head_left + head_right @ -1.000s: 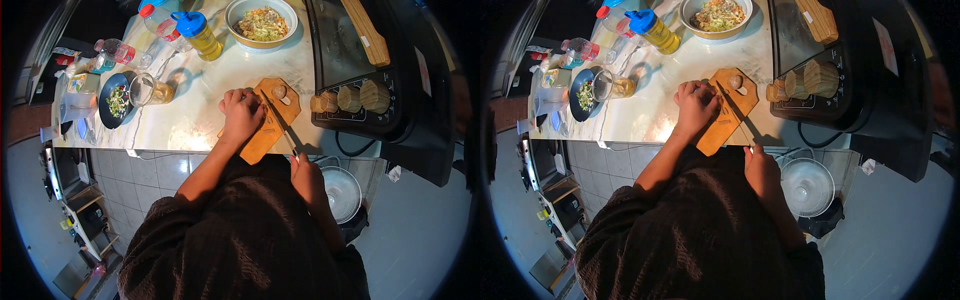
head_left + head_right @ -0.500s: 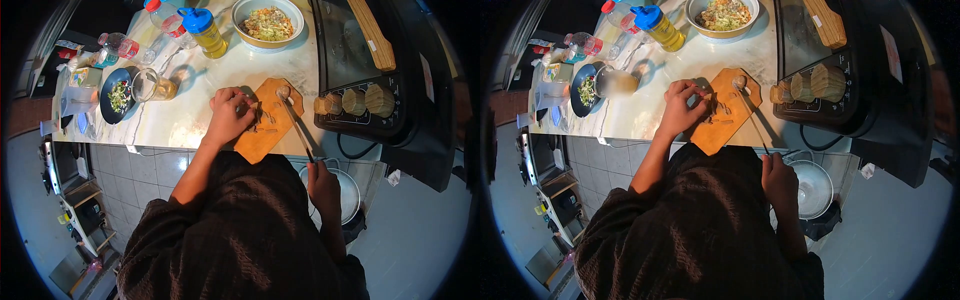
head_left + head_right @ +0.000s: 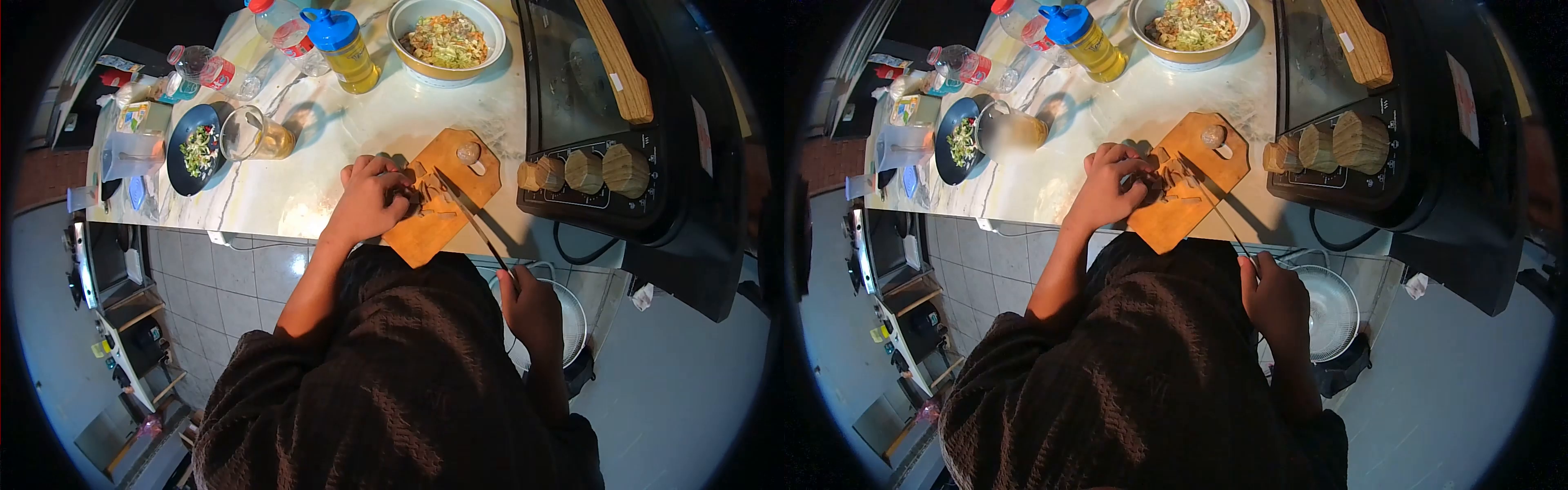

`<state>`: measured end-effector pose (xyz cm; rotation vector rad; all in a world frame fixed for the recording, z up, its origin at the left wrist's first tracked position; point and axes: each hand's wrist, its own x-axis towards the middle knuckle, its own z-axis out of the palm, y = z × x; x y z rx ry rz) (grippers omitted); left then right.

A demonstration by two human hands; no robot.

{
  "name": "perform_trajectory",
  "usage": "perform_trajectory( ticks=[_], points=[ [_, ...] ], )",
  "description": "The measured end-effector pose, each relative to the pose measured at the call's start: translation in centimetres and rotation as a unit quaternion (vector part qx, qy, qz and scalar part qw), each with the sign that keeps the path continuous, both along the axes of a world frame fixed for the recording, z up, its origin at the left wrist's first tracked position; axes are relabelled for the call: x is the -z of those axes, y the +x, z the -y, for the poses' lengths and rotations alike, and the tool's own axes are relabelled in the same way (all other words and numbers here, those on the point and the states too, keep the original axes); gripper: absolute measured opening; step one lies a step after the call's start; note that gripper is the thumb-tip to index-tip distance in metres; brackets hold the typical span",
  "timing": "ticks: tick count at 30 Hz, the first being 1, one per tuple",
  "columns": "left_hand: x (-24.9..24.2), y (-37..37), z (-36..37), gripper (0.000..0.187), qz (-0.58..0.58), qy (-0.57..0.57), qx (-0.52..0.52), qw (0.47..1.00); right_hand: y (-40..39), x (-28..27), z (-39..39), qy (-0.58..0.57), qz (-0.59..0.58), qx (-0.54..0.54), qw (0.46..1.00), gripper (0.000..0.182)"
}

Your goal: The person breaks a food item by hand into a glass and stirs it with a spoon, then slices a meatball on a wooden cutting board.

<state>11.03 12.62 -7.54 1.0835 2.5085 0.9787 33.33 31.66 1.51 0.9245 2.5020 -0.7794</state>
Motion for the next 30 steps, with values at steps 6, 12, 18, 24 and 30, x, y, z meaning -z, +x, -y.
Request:
perform_trajectory(
  ticks=[6, 12, 18, 24, 30],
  points=[
    [-0.6, -0.2, -0.4, 0.028, 0.053, -0.016, 0.020, 0.998, 0.0, 0.4, -0.4, -0.011, -0.020, 0.020, 1.000, 0.033],
    [-0.1, 0.3, -1.1, 0.027, -0.007, -0.014, 0.050, 0.999, -0.3, 1.0, -0.1, -0.033, -0.037, 0.037, 0.998, 0.034],
    [0.2, 0.9, -2.1, 0.024, -0.029, 0.017, 0.026, 0.999, -0.1, 1.7, -0.2, -0.024, -0.014, 0.029, 0.999, 0.037],
    [1.0, 1.0, -2.4, 0.016, -0.024, 0.034, 0.035, 0.999, 0.2, 2.1, -0.3, -0.030, -0.039, 0.046, 0.998, 0.036],
    [0.4, 0.9, -2.6, 0.010, 0.001, 0.067, 0.008, 0.998, 0.4, 2.3, -0.3, -0.065, -0.020, 0.031, 0.997, 0.038]
  ],
)
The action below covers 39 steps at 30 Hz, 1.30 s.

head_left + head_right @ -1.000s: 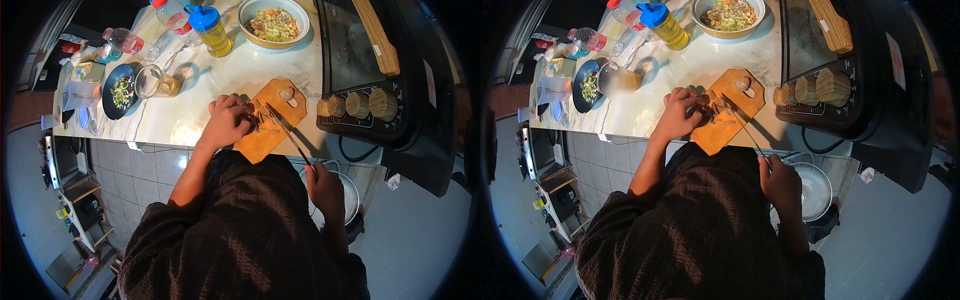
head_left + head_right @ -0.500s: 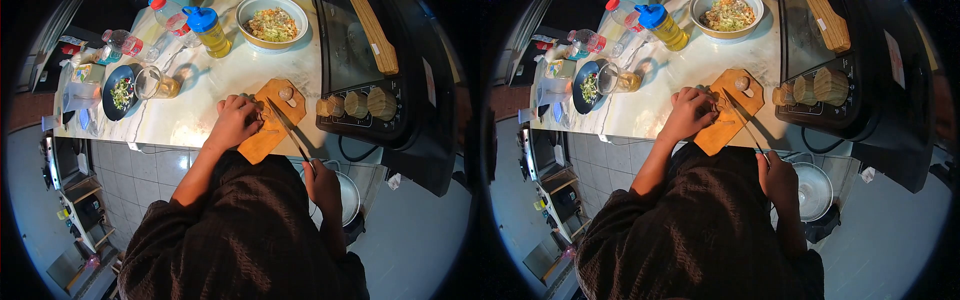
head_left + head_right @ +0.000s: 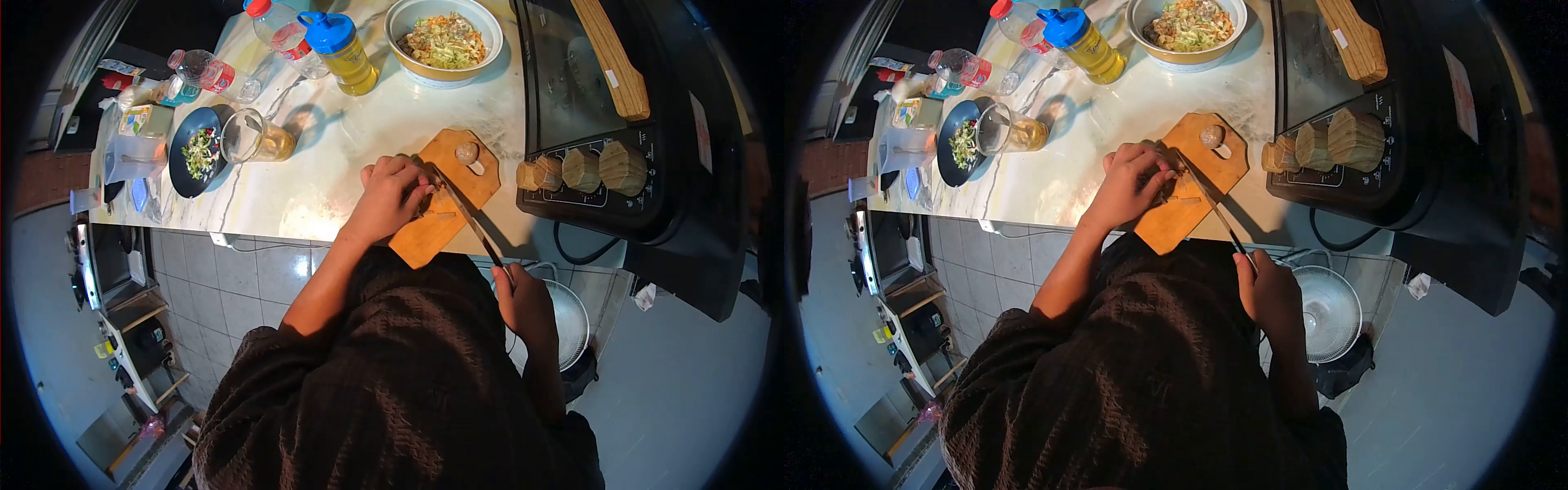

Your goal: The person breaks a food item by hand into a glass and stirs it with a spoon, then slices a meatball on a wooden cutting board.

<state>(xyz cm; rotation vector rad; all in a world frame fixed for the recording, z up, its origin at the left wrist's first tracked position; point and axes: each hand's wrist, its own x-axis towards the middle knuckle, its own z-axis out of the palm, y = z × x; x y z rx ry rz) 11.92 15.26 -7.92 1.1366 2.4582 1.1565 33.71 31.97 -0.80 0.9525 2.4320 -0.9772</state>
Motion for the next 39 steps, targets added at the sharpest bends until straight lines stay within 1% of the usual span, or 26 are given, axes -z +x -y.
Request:
perform_trajectory(
  ticks=[2, 6, 7, 9, 11, 12, 14, 15, 17, 20, 22, 23, 25, 29, 32, 34, 38, 39],
  points=[
    [-0.3, -0.3, 0.3, 0.013, 0.047, -0.036, 0.013, 0.998, -0.1, -0.2, 0.0, -0.004, -0.001, 0.003, 1.000, 0.038],
    [-0.3, -0.4, 0.6, 0.011, 0.050, -0.026, 0.000, 0.998, 0.2, 0.1, 0.2, -0.013, -0.008, 0.020, 1.000, 0.036],
    [-0.5, -0.5, 0.7, 0.011, 0.067, -0.045, 0.000, 0.997, 0.3, -0.1, 0.2, -0.013, -0.008, 0.020, 1.000, 0.036],
    [-1.0, -0.6, 0.9, 0.012, 0.084, -0.065, 0.000, 0.994, 0.3, -0.4, 0.0, -0.069, 0.010, -0.004, 0.998, 0.040],
    [-1.4, -0.7, 0.9, 0.012, 0.113, -0.072, -0.019, 0.991, 0.4, -0.3, 0.2, -0.074, 0.010, -0.010, 0.997, 0.041],
    [-1.3, -0.7, 0.9, 0.012, 0.113, -0.071, -0.019, 0.991, 0.4, -0.2, 0.3, -0.081, 0.009, -0.006, 0.997, 0.041],
    [-1.0, -0.7, 0.9, 0.013, 0.074, -0.015, -0.041, 0.996, 0.4, -0.2, 0.3, -0.088, 0.008, -0.002, 0.996, 0.041],
    [-0.9, -0.8, 1.0, 0.013, 0.074, -0.015, -0.041, 0.996, 0.4, -0.2, 0.3, -0.080, 0.008, 0.000, 0.997, 0.041],
    [-0.8, -1.0, 1.0, 0.013, 0.049, -0.061, -0.020, 0.997, 0.3, -0.2, 0.3, -0.073, 0.008, 0.002, 0.997, 0.041],
    [-0.7, -0.9, 1.0, 0.013, 0.078, -0.053, -0.015, 0.995, 0.4, -0.3, 0.1, -0.076, 0.002, 0.017, 0.997, 0.041],
    [-0.5, -0.8, 1.0, 0.013, 0.064, -0.054, -0.010, 0.996, 0.4, -0.4, 0.0, -0.086, -0.024, 0.026, 0.996, 0.041],
    [-0.5, -0.8, 1.0, 0.013, 0.050, -0.055, -0.005, 0.997, 0.4, -0.3, 0.0, -0.086, -0.025, 0.026, 0.996, 0.041],
    [-0.7, -0.9, 1.0, 0.014, 0.057, -0.062, -0.004, 0.996, 0.5, -0.2, 0.0, -0.095, -0.005, 0.045, 0.994, 0.036],
    [-0.9, -1.0, 1.0, 0.015, 0.074, -0.075, -0.001, 0.994, 0.4, -0.2, 0.1, -0.090, 0.000, 0.047, 0.995, 0.036],
    [-0.6, -0.9, 1.1, 0.016, 0.074, -0.065, -0.005, 0.995, 0.5, -0.2, 0.2, -0.084, -0.012, 0.034, 0.996, 0.037],
    [-1.2, -0.9, 1.0, 0.016, 0.084, -0.075, 0.000, 0.994, 0.5, -0.3, 0.1, -0.083, -0.018, 0.024, 0.996, 0.039],
    [-1.4, -1.0, 1.0, 0.015, 0.108, -0.092, 0.006, 0.990, 0.7, -0.3, 0.1, -0.084, -0.020, 0.024, 0.996, 0.040],
    [-1.2, -0.9, 1.0, 0.015, 0.107, -0.091, 0.007, 0.990, 0.8, -0.3, 0.2, -0.088, -0.017, 0.038, 0.995, 0.038]
  ],
)
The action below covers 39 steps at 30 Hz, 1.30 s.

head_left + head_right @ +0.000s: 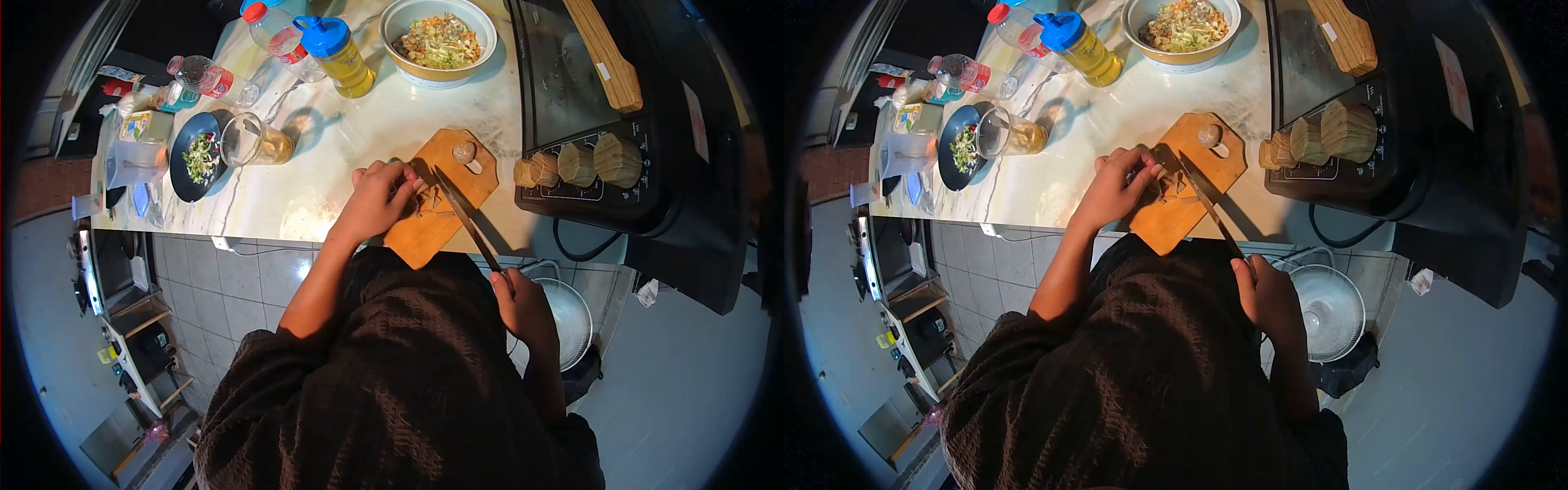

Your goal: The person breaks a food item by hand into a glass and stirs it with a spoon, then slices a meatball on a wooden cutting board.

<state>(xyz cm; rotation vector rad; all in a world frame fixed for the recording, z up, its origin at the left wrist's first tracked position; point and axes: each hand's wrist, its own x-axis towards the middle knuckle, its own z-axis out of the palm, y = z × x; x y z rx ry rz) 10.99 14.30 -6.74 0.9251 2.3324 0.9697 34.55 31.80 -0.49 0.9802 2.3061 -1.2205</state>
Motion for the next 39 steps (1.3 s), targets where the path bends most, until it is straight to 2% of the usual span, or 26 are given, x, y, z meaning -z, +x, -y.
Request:
perform_trajectory(
  ticks=[2, 5, 9, 14, 24, 29, 39],
  points=[
    [0.5, 0.3, -0.4, 0.015, -0.072, 0.068, -0.014, 0.995, 0.1, -0.1, 0.0, -0.004, 0.003, 0.015, 1.000, 0.037],
    [1.0, -0.1, -1.8, 0.015, -0.124, 0.076, 0.001, 0.989, -0.1, -0.3, 0.0, 0.000, -0.002, 0.033, 0.999, 0.037],
    [1.0, 0.0, -3.9, 0.014, -0.171, 0.042, 0.026, 0.984, 0.0, -0.4, 0.0, 0.025, -0.019, 0.053, 0.998, 0.037],
    [2.3, 0.6, -5.1, 0.011, -0.264, 0.036, 0.005, 0.964, 0.4, -0.1, 0.1, 0.028, -0.032, 0.063, 0.997, 0.038],
    [3.0, 0.3, -4.1, 0.017, -0.235, 0.059, 0.006, 0.970, 0.3, 0.4, 0.6, 0.040, -0.032, 0.058, 0.997, 0.039],
    [2.2, 1.1, -3.6, 0.026, -0.219, 0.037, -0.035, 0.974, 0.3, 0.8, 0.6, 0.053, -0.043, 0.042, 0.997, 0.038],
    [3.0, 1.9, -3.8, 0.024, -0.201, 0.020, -0.084, 0.976, -0.9, 1.4, 1.1, 0.136, 0.004, 0.000, 0.991, 0.035]
  ],
)
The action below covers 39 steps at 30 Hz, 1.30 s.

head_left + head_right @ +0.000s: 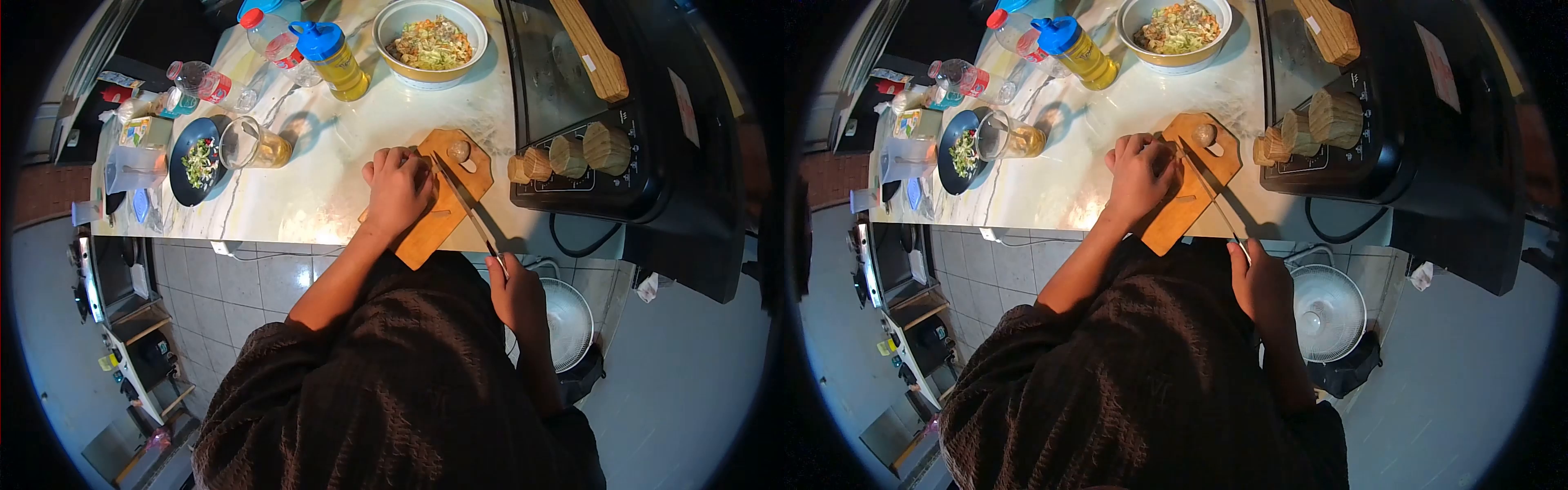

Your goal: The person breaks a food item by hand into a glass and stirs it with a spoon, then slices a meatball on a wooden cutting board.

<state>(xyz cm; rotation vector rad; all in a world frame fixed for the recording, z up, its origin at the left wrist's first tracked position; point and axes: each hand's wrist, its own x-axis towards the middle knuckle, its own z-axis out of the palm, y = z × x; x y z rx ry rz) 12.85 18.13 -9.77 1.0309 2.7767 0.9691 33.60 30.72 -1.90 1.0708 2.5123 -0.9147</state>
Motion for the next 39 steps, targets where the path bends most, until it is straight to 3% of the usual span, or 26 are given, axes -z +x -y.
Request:
perform_trajectory(
  ticks=[23, 29, 35, 39],
  points=[
    [0.1, -0.1, 0.0, 0.017, 0.033, 0.017, -0.021, 0.999, -1.0, 1.0, 0.4, 0.049, -0.029, -0.069, 0.996, 0.030],
    [-0.2, 0.1, -0.4, 0.017, 0.010, 0.002, -0.039, 0.999, -0.4, -0.3, -0.8, 0.033, -0.002, -0.086, 0.996, 0.031],
    [-0.3, -0.4, 0.2, 0.017, 0.039, 0.057, -0.030, 0.997, 1.1, -3.2, -2.4, -0.066, 0.032, -0.037, 0.997, 0.030],
    [-1.0, -1.4, 1.8, 0.018, 0.054, 0.047, -0.020, 0.997, 0.0, -2.5, -2.4, -0.031, -0.009, -0.032, 0.999, 0.030]
  ],
)
